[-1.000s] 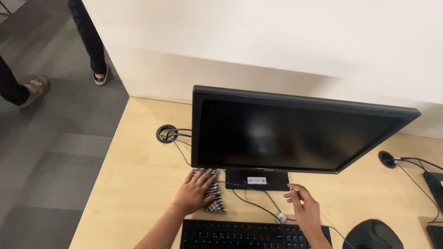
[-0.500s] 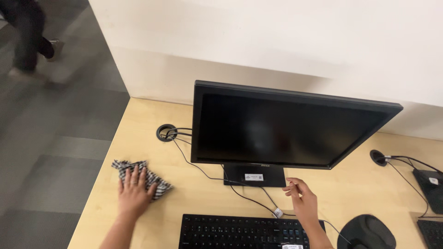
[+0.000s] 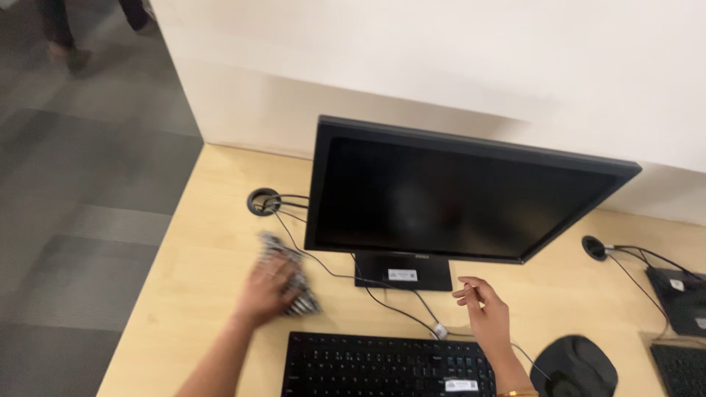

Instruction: The person cleans a computer workstation by wiping the monitor, mouse, keyboard, and desk surface with a cloth.

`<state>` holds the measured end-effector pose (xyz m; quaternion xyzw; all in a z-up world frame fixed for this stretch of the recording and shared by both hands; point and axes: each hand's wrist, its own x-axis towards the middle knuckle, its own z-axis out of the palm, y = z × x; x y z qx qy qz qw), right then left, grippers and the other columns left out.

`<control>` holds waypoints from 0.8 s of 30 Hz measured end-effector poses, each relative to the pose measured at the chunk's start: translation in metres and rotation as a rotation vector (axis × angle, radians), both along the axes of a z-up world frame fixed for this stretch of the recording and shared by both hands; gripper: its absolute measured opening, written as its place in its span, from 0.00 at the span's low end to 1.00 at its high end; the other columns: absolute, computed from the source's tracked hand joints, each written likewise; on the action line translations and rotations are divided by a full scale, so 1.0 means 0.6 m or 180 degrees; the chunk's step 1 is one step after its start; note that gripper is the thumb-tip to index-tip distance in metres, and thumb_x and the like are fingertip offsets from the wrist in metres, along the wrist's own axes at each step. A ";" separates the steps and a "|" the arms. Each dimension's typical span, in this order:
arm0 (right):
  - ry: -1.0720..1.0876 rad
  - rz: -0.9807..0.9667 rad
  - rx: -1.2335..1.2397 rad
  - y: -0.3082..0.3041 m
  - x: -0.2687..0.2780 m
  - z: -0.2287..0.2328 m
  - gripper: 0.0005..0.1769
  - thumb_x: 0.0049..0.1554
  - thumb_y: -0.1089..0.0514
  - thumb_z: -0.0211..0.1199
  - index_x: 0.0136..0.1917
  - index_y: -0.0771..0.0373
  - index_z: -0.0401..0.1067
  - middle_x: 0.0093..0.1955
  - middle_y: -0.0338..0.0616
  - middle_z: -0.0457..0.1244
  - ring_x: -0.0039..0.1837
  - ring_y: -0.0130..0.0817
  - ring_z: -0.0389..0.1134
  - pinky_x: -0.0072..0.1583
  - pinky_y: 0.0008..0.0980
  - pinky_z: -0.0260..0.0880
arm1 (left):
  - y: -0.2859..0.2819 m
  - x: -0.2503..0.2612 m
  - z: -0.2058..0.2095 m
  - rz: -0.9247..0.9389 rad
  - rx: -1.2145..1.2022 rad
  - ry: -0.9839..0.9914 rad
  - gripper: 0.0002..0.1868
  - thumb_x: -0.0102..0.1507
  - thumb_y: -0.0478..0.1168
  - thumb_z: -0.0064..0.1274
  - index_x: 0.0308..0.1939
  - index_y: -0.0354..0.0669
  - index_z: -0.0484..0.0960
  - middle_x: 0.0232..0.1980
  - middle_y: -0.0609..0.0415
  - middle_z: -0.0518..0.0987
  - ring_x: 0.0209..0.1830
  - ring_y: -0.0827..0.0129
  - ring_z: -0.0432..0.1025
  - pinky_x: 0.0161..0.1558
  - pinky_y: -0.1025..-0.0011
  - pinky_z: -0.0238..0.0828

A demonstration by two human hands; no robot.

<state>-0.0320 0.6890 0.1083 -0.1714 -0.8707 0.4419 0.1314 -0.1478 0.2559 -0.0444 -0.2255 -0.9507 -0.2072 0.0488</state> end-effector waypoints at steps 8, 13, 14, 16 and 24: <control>0.0013 -0.0078 0.0039 0.029 0.025 -0.014 0.14 0.64 0.60 0.54 0.60 0.66 0.74 0.44 0.48 0.73 0.44 0.32 0.74 0.48 0.30 0.74 | -0.094 -0.005 -0.020 0.1197 -0.0305 0.0485 0.36 0.64 0.62 0.44 0.72 0.52 0.67 0.78 0.51 0.61 0.81 0.55 0.48 0.76 0.52 0.37; -0.0088 -0.0042 -0.0015 0.011 0.006 -0.015 0.14 0.65 0.59 0.54 0.59 0.65 0.74 0.44 0.48 0.73 0.44 0.32 0.74 0.48 0.30 0.75 | 0.042 -0.008 -0.010 0.0428 -0.0082 -0.0250 0.36 0.64 0.63 0.45 0.70 0.48 0.69 0.78 0.53 0.60 0.83 0.58 0.46 0.78 0.54 0.33; -0.0129 -0.0028 -0.0012 0.006 0.001 -0.017 0.14 0.65 0.59 0.54 0.60 0.65 0.74 0.43 0.48 0.73 0.44 0.32 0.74 0.48 0.30 0.75 | 0.076 -0.005 -0.007 0.0143 -0.0023 -0.0477 0.36 0.63 0.64 0.46 0.69 0.49 0.69 0.79 0.54 0.60 0.84 0.59 0.46 0.79 0.55 0.32; 0.0016 0.0140 -0.0044 0.001 -0.008 -0.021 0.14 0.64 0.59 0.54 0.59 0.65 0.74 0.43 0.48 0.73 0.44 0.32 0.74 0.49 0.29 0.75 | 0.138 0.003 0.000 -0.0570 -0.0105 -0.0193 0.39 0.65 0.64 0.45 0.71 0.43 0.67 0.79 0.45 0.57 0.80 0.52 0.45 0.76 0.53 0.30; -0.0349 0.0324 -0.0033 0.011 -0.023 -0.065 0.14 0.63 0.57 0.56 0.59 0.62 0.75 0.43 0.45 0.74 0.44 0.31 0.75 0.48 0.30 0.75 | 0.090 -0.031 0.042 -0.0585 -0.0347 -0.0655 0.38 0.64 0.64 0.48 0.72 0.49 0.67 0.74 0.50 0.65 0.77 0.56 0.53 0.79 0.56 0.37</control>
